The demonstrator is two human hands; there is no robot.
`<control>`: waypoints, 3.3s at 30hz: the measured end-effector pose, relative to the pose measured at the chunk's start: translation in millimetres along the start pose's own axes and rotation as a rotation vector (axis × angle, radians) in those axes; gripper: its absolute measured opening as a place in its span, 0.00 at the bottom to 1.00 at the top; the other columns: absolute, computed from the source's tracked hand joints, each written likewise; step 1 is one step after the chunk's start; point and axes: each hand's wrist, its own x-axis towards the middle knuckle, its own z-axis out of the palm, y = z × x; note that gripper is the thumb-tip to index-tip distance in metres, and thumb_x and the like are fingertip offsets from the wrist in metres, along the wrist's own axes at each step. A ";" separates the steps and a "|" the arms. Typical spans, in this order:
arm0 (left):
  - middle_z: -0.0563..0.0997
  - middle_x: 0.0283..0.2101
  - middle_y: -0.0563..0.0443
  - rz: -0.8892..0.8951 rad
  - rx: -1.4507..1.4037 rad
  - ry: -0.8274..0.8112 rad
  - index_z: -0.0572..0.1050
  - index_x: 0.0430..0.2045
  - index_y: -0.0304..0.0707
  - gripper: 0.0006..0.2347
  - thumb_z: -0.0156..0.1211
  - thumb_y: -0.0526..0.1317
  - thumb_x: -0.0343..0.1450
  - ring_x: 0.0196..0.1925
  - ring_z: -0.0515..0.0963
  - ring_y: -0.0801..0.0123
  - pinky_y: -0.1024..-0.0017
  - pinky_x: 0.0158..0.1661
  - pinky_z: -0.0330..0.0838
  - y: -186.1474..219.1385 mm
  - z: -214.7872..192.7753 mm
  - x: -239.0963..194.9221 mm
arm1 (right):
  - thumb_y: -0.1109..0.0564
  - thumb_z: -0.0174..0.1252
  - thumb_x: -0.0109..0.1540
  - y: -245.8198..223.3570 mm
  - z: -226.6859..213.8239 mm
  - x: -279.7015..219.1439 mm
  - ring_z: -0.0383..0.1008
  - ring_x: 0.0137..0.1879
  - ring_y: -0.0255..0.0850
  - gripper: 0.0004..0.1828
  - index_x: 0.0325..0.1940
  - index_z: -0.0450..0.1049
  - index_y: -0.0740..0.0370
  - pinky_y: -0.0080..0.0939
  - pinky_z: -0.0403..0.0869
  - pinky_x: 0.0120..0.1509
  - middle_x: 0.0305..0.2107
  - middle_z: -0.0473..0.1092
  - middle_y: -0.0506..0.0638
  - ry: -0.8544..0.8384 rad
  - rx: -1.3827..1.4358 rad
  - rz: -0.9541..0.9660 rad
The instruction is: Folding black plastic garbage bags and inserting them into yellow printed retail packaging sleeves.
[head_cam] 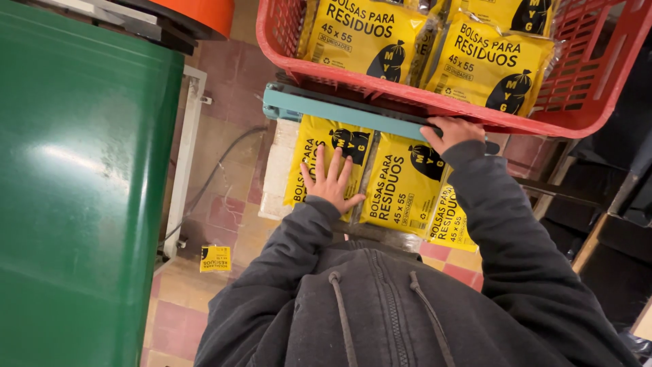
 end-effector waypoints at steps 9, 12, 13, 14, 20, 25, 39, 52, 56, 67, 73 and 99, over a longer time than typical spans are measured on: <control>0.58 0.75 0.47 -0.021 -0.016 0.066 0.68 0.66 0.44 0.40 0.60 0.70 0.64 0.79 0.45 0.42 0.24 0.65 0.43 -5.8 10.7 -6.1 | 0.31 0.55 0.66 -1.8 0.1 -0.5 0.79 0.42 0.52 0.22 0.51 0.82 0.44 0.58 0.73 0.48 0.37 0.79 0.50 -0.029 -0.022 0.030; 0.59 0.75 0.47 -0.098 -0.034 0.128 0.68 0.65 0.43 0.37 0.62 0.66 0.66 0.80 0.47 0.43 0.30 0.68 0.46 -12.0 15.8 -9.5 | 0.32 0.55 0.65 -3.6 -2.0 0.3 0.79 0.41 0.52 0.22 0.51 0.82 0.43 0.58 0.73 0.47 0.37 0.79 0.50 -0.030 -0.033 0.041; 0.59 0.75 0.45 -0.155 -0.035 0.160 0.68 0.64 0.43 0.36 0.64 0.64 0.66 0.80 0.47 0.41 0.32 0.68 0.46 -14.8 16.3 -9.8 | 0.32 0.56 0.64 -4.4 -3.5 1.2 0.79 0.41 0.52 0.22 0.51 0.82 0.43 0.59 0.73 0.46 0.37 0.79 0.50 -0.037 -0.029 0.041; 0.59 0.75 0.45 -0.151 -0.035 0.165 0.68 0.64 0.43 0.36 0.64 0.64 0.66 0.80 0.47 0.41 0.32 0.68 0.46 -17.2 13.4 -8.9 | 0.32 0.56 0.64 -4.9 -4.0 0.9 0.79 0.41 0.52 0.22 0.51 0.82 0.43 0.59 0.73 0.46 0.37 0.79 0.50 -0.031 -0.030 0.043; 0.59 0.74 0.38 -0.363 -0.142 0.246 0.63 0.67 0.35 0.45 0.71 0.63 0.58 0.74 0.54 0.37 0.39 0.62 0.60 -29.3 -0.2 -5.3 | 0.31 0.55 0.65 -4.1 -1.6 1.5 0.79 0.41 0.52 0.22 0.52 0.81 0.43 0.56 0.75 0.46 0.37 0.79 0.51 -0.051 -0.005 0.074; 0.61 0.70 0.38 -0.418 -0.089 0.188 0.59 0.67 0.34 0.50 0.75 0.63 0.53 0.63 0.63 0.39 0.43 0.50 0.67 -36.7 -16.9 1.7 | 0.32 0.56 0.67 -5.2 1.1 -3.1 0.80 0.43 0.50 0.21 0.49 0.82 0.46 0.54 0.76 0.48 0.38 0.79 0.50 0.029 0.008 0.018; 0.83 0.44 0.39 -0.554 -0.614 0.035 0.75 0.44 0.37 0.18 0.64 0.49 0.67 0.48 0.81 0.45 0.53 0.49 0.74 -89.0 47.7 42.2 | 0.50 0.64 0.65 -37.7 34.6 -126.8 0.76 0.51 0.48 0.16 0.47 0.77 0.67 0.42 0.72 0.59 0.41 0.76 0.57 0.534 0.617 0.281; 0.81 0.41 0.36 -0.570 -1.302 0.223 0.70 0.44 0.30 0.19 0.71 0.43 0.69 0.40 0.83 0.52 0.59 0.43 0.77 -88.3 100.6 18.6 | 0.60 0.63 0.64 -13.4 92.3 -163.8 0.74 0.43 0.36 0.17 0.57 0.78 0.64 0.37 0.72 0.49 0.41 0.77 0.48 0.013 1.319 0.410; 0.82 0.46 0.44 -0.442 -1.386 0.075 0.71 0.51 0.31 0.24 0.73 0.44 0.66 0.45 0.81 0.63 0.64 0.45 0.77 -61.8 34.8 12.8 | 0.55 0.61 0.65 -87.6 148.1 -128.5 0.76 0.43 0.36 0.16 0.55 0.77 0.65 0.39 0.75 0.49 0.39 0.78 0.47 0.021 1.285 0.487; 0.82 0.44 0.40 0.238 -0.945 0.078 0.76 0.51 0.36 0.21 0.74 0.39 0.65 0.48 0.82 0.48 0.61 0.49 0.76 -44.8 -159.5 -18.7 | 0.41 0.74 0.46 -190.5 -127.0 -57.4 0.73 0.57 0.60 0.52 0.67 0.65 0.67 0.52 0.73 0.59 0.51 0.73 0.64 0.007 0.349 -0.361; 0.79 0.51 0.39 0.314 -0.633 0.804 0.70 0.53 0.32 0.25 0.73 0.39 0.63 0.52 0.78 0.43 0.56 0.55 0.72 -34.1 -291.5 -26.1 | 0.59 0.71 0.58 -147.6 -193.3 22.8 0.78 0.45 0.41 0.27 0.61 0.73 0.63 0.40 0.77 0.53 0.41 0.79 0.50 0.055 0.699 -0.263; 0.73 0.19 0.36 -0.617 -0.464 0.752 0.69 0.18 0.37 0.13 0.47 0.40 0.75 0.24 0.75 0.39 0.48 0.26 0.65 -132.1 -69.3 -331.6 | 0.54 0.66 0.61 -366.0 16.5 108.1 0.73 0.56 0.41 0.26 0.60 0.70 0.63 0.42 0.74 0.58 0.52 0.70 0.52 -0.183 0.847 -0.703</control>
